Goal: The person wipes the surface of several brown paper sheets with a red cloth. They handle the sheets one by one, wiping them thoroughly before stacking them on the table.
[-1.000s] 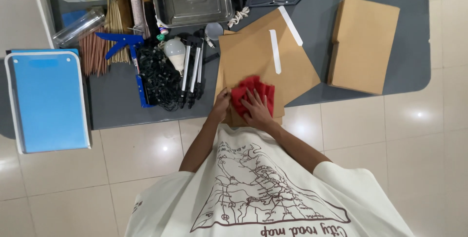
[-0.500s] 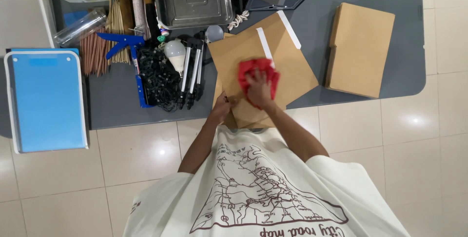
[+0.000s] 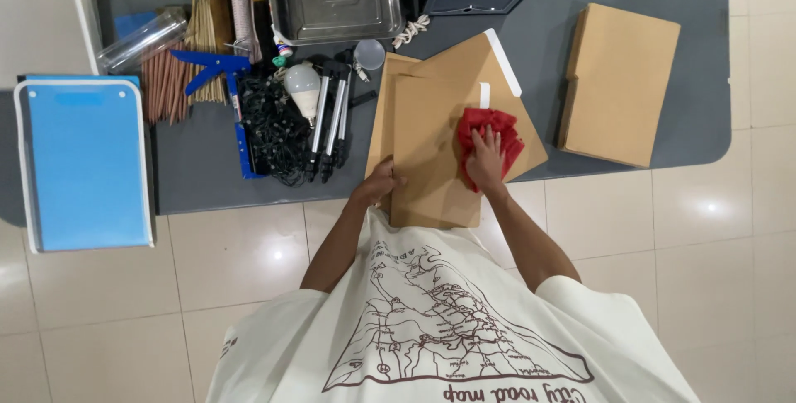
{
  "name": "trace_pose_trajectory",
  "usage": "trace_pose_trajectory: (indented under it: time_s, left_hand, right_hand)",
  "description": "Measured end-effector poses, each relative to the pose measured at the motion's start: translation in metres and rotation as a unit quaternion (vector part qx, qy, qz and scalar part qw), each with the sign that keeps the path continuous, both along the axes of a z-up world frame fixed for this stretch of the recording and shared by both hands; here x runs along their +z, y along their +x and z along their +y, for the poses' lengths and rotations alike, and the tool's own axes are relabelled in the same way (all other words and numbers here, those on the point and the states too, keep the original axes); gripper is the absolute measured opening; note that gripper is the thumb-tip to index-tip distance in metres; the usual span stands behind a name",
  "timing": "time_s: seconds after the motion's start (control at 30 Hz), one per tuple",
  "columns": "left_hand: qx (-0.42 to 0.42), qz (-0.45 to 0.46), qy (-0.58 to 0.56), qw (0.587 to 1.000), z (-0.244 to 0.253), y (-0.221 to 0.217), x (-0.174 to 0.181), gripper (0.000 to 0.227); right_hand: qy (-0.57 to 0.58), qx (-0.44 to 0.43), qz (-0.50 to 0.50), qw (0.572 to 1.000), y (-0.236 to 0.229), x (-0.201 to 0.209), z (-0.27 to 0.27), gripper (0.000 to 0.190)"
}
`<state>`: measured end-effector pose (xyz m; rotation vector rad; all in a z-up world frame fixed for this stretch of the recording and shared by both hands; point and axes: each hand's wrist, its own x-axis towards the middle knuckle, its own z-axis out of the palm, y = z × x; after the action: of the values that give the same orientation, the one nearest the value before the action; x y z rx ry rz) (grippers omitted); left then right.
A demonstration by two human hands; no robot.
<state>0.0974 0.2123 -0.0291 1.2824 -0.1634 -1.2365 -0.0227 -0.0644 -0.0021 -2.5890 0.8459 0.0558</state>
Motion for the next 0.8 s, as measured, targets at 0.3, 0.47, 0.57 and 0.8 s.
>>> trace_pose_trajectory:
  time_s: [0.3, 0.47, 0.57, 0.8]
  left_hand:
    - [-0.037, -0.09, -0.04, 0.994, 0.007, 0.005, -0.036, 0.074]
    - [-0.01, -0.034, -0.073, 0.997, 0.006, -0.006, -0.021, 0.055]
    - [-0.026, -0.044, -0.03, 0.998, 0.006, -0.005, -0.01, 0.043]
    - [-0.017, -0.071, -0.017, 0.997, 0.005, -0.006, -0.027, 0.046]
  right_hand:
    - [0.05, 0.168, -0.013, 0.984, 0.013, 0.082, 0.123, 0.055]
    - [0.016, 0.184, -0.041, 0.982, 0.012, 0.08, 0.087, 0.04]
    - [0.001, 0.131, -0.083, 0.988, 0.027, 0.042, 0.035, 0.037]
    - [-0.045, 0.125, -0.122, 0.984, 0.088, -0.04, 0.016, 0.07]
